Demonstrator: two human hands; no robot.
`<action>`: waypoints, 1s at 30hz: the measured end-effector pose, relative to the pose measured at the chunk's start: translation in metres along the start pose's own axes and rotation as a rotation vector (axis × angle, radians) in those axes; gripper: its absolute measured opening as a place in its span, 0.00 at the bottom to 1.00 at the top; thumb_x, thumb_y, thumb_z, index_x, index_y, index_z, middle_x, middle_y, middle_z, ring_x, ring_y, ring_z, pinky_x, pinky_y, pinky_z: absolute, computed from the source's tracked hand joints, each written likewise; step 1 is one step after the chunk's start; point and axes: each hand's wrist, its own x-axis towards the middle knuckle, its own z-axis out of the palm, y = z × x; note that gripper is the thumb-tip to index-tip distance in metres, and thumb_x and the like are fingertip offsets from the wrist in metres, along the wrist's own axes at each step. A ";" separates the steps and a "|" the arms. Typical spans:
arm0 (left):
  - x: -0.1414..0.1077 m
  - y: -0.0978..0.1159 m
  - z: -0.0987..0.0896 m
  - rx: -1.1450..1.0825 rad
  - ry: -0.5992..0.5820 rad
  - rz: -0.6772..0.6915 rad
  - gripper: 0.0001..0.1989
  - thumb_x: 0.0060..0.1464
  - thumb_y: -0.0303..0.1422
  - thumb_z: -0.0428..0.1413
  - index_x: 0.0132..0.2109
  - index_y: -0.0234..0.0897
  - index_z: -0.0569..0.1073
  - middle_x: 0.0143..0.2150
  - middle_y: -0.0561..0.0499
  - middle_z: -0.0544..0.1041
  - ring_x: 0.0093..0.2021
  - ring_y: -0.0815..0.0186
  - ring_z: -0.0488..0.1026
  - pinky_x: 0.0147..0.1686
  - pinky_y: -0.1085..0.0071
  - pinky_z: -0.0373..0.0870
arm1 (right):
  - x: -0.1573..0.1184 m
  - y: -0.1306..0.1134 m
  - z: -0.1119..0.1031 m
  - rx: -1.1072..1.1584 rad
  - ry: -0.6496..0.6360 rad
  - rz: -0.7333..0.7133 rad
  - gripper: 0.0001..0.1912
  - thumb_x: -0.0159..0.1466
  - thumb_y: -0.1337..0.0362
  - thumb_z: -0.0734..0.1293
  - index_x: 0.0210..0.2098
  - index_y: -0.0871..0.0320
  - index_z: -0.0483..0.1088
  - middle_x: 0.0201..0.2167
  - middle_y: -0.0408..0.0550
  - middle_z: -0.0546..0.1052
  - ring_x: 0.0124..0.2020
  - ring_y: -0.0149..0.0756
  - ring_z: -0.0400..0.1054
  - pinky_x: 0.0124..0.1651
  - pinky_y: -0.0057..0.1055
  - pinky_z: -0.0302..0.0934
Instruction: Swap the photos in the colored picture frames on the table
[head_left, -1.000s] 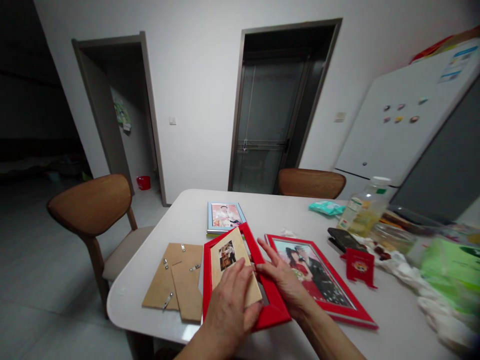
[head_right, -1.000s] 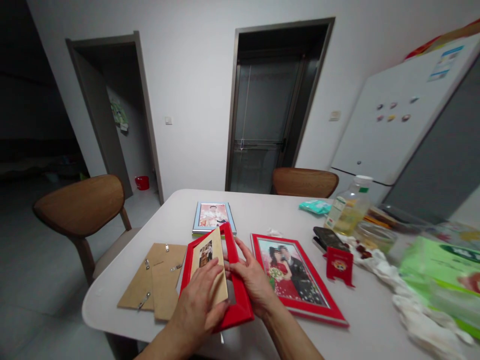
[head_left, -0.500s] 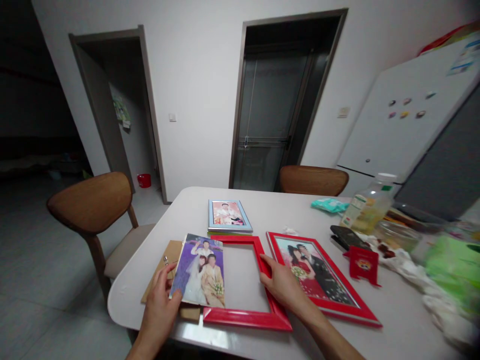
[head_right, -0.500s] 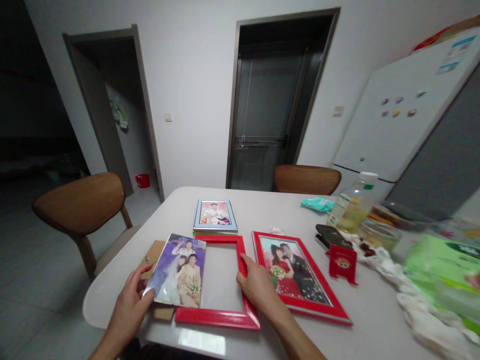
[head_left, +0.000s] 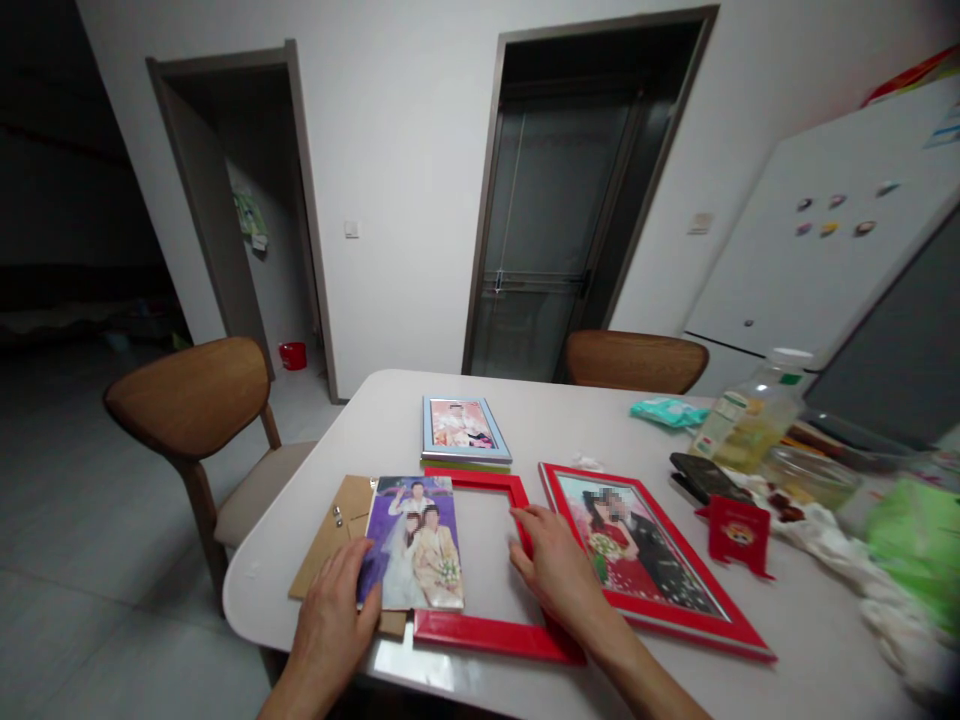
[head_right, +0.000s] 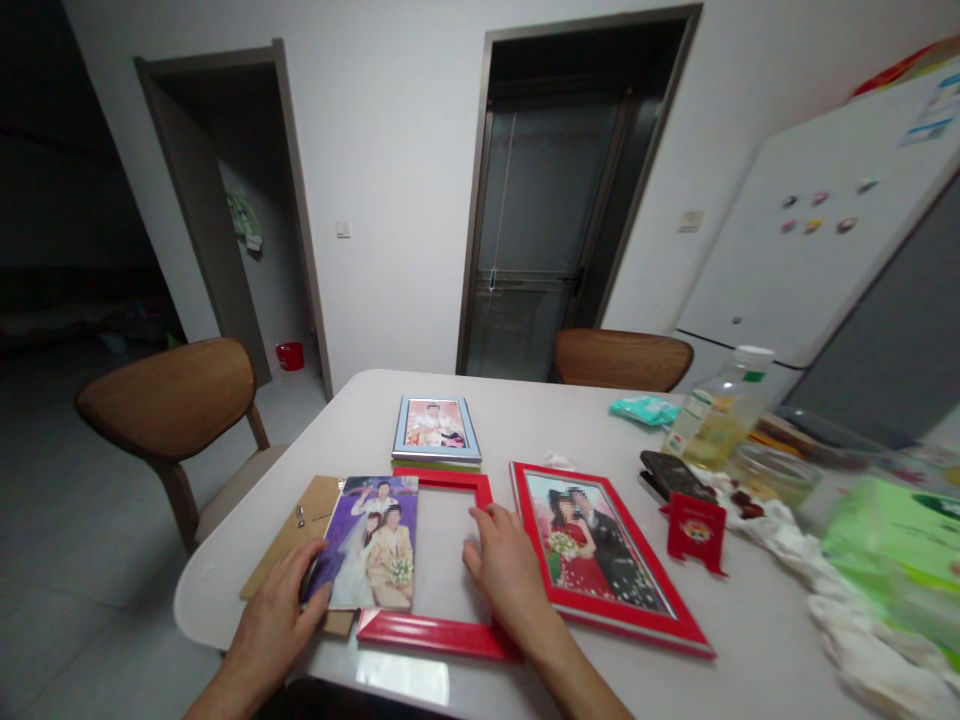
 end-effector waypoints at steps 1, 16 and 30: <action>0.000 0.003 -0.001 0.003 -0.007 0.012 0.18 0.47 0.29 0.47 0.47 0.33 0.64 0.46 0.42 0.70 0.47 0.58 0.66 0.47 0.57 0.64 | 0.001 -0.006 0.003 0.098 -0.003 -0.006 0.21 0.53 0.66 0.58 0.46 0.63 0.64 0.42 0.56 0.68 0.42 0.40 0.62 0.45 0.33 0.54; 0.027 0.054 0.004 -0.389 0.220 0.138 0.24 0.47 0.22 0.43 0.53 0.34 0.61 0.54 0.45 0.64 0.55 0.61 0.59 0.54 0.61 0.56 | 0.011 -0.108 -0.006 1.283 -0.039 -0.010 0.26 0.54 0.63 0.61 0.52 0.57 0.55 0.32 0.44 0.69 0.27 0.26 0.63 0.29 0.24 0.60; 0.023 0.084 0.017 -1.193 0.060 -0.428 0.28 0.42 0.32 0.54 0.52 0.32 0.59 0.51 0.40 0.67 0.50 0.58 0.65 0.48 0.63 0.63 | 0.010 -0.029 -0.007 1.464 -0.083 0.508 0.22 0.49 0.69 0.58 0.44 0.60 0.61 0.30 0.48 0.76 0.28 0.37 0.70 0.29 0.30 0.64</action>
